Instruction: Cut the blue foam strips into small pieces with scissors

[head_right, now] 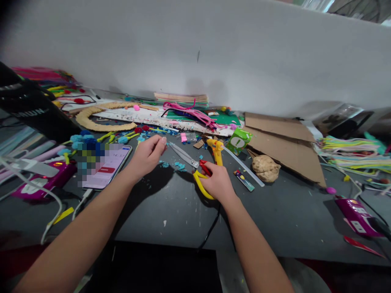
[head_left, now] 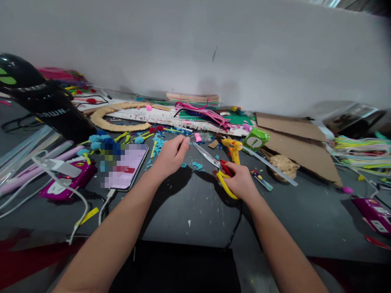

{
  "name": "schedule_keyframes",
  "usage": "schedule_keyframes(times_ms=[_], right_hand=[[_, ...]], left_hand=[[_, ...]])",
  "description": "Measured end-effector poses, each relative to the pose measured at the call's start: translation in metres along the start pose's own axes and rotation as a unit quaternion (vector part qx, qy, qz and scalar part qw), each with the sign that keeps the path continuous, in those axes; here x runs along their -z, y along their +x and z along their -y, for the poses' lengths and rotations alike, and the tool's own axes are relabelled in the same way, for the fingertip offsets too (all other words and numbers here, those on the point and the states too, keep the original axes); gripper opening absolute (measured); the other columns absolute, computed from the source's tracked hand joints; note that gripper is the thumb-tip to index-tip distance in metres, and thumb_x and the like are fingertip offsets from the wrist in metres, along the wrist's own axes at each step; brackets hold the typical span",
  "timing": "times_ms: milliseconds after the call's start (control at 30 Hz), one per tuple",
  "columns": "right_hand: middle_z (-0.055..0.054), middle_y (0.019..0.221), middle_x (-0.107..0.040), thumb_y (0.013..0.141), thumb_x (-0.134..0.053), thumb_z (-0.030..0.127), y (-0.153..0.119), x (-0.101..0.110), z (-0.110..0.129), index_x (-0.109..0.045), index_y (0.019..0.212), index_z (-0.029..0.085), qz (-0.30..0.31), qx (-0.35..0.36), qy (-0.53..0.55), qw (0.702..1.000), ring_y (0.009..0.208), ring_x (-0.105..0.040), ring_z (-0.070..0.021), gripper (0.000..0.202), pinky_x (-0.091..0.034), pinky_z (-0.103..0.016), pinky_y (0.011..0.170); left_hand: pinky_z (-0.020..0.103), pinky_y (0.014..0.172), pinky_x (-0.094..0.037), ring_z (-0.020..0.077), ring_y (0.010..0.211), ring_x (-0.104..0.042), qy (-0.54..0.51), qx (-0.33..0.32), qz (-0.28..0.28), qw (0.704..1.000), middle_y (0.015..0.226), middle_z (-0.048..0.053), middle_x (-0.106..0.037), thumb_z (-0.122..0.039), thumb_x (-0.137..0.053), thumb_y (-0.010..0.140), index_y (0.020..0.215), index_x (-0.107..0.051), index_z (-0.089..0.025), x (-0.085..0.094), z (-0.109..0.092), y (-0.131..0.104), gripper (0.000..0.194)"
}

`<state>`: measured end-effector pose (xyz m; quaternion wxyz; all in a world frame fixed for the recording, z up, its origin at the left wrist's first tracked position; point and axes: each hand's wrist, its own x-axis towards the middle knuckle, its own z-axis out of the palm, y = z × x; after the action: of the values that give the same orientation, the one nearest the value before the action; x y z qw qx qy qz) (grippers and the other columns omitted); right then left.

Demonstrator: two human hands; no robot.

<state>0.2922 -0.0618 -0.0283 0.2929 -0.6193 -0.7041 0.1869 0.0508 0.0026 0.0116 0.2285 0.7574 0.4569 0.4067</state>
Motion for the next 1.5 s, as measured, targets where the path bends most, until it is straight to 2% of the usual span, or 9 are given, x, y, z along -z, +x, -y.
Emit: schedule_keyframes(times_ms=[267, 500, 700, 900, 1000, 1233, 1500], right_hand=[[0.006, 0.055, -0.04, 0.067, -0.063, 0.022, 0.001, -0.0011, -0.0034, -0.053, 0.063, 0.019, -0.011, 0.005, -0.021, 1.0, 0.055, -0.034, -0.01, 0.012, -0.027, -0.023, 0.052], [0.005, 0.057, -0.041, 0.069, -0.07, 0.037, 0.0004, 0.0016, 0.0022, -0.047, 0.061, 0.019, -0.013, -0.024, 0.025, 0.999, 0.056, -0.036, -0.0101, 0.03, -0.029, -0.022, 0.05], [0.005, 0.056, -0.042, 0.069, -0.064, 0.027, -0.0004, 0.0004, -0.001, -0.05, 0.063, 0.019, 0.0, -0.011, 0.003, 1.0, 0.056, -0.036, -0.0104, 0.016, -0.029, -0.023, 0.051], [0.005, 0.056, -0.042, 0.067, -0.062, 0.024, 0.0008, 0.0006, -0.0016, -0.053, 0.064, 0.018, -0.001, 0.0, -0.016, 1.0, 0.056, -0.035, -0.0106, 0.011, -0.028, -0.024, 0.051], [0.005, 0.056, -0.041, 0.069, -0.063, 0.025, 0.0011, 0.001, -0.0019, -0.053, 0.063, 0.018, -0.002, -0.002, -0.017, 1.0, 0.056, -0.035, -0.0103, 0.014, -0.028, -0.023, 0.052], [0.005, 0.056, -0.04, 0.072, -0.067, 0.04, 0.0003, 0.0034, 0.003, -0.048, 0.061, 0.019, 0.006, -0.015, 0.0, 1.0, 0.056, -0.035, -0.0105, 0.03, -0.026, -0.024, 0.05], [0.005, 0.055, -0.039, 0.072, -0.063, 0.031, 0.0007, 0.0012, -0.0004, -0.049, 0.06, 0.019, 0.006, 0.003, -0.011, 1.0, 0.055, -0.034, -0.0104, 0.022, -0.027, -0.024, 0.051]], left_hand=[[0.027, 0.059, -0.031, 0.011, 0.058, -0.042, -0.008, 0.009, 0.009, 1.0, 0.06, -0.004, -0.043, -0.037, -0.039, 0.099, 0.07, -0.046, -0.019, 0.0008, -0.0007, -0.0006, 0.035], [0.027, 0.058, -0.031, 0.011, 0.057, -0.041, -0.004, 0.008, 0.004, 1.0, 0.06, -0.003, -0.045, -0.036, -0.039, 0.099, 0.069, -0.045, -0.019, 0.0001, -0.0003, -0.0005, 0.036], [0.027, 0.058, -0.031, 0.0117, 0.058, -0.042, -0.005, 0.008, 0.007, 1.0, 0.061, -0.003, -0.046, -0.038, -0.038, 0.099, 0.07, -0.046, -0.019, 0.0009, -0.0015, -0.0004, 0.036], [0.027, 0.058, -0.032, 0.012, 0.059, -0.044, -0.006, 0.01, 0.009, 1.0, 0.061, -0.003, -0.046, -0.038, -0.038, 0.099, 0.07, -0.046, -0.019, 0.0005, -0.0018, -0.0005, 0.035], [0.027, 0.058, -0.032, 0.012, 0.059, -0.044, -0.006, 0.012, 0.011, 1.0, 0.062, -0.003, -0.047, -0.038, -0.038, 0.099, 0.07, -0.047, -0.019, 0.0009, -0.0023, -0.0006, 0.035], [0.027, 0.059, -0.032, 0.0116, 0.059, -0.044, -0.016, 0.016, 0.013, 1.0, 0.062, -0.003, -0.047, -0.039, -0.038, 0.099, 0.072, -0.048, -0.019, 0.0006, -0.0015, -0.0009, 0.035], [0.027, 0.06, -0.033, 0.012, 0.06, -0.045, -0.017, 0.011, 0.017, 1.0, 0.064, -0.002, -0.049, -0.039, -0.038, 0.099, 0.074, -0.049, -0.019, 0.0004, -0.0007, -0.0005, 0.034]])
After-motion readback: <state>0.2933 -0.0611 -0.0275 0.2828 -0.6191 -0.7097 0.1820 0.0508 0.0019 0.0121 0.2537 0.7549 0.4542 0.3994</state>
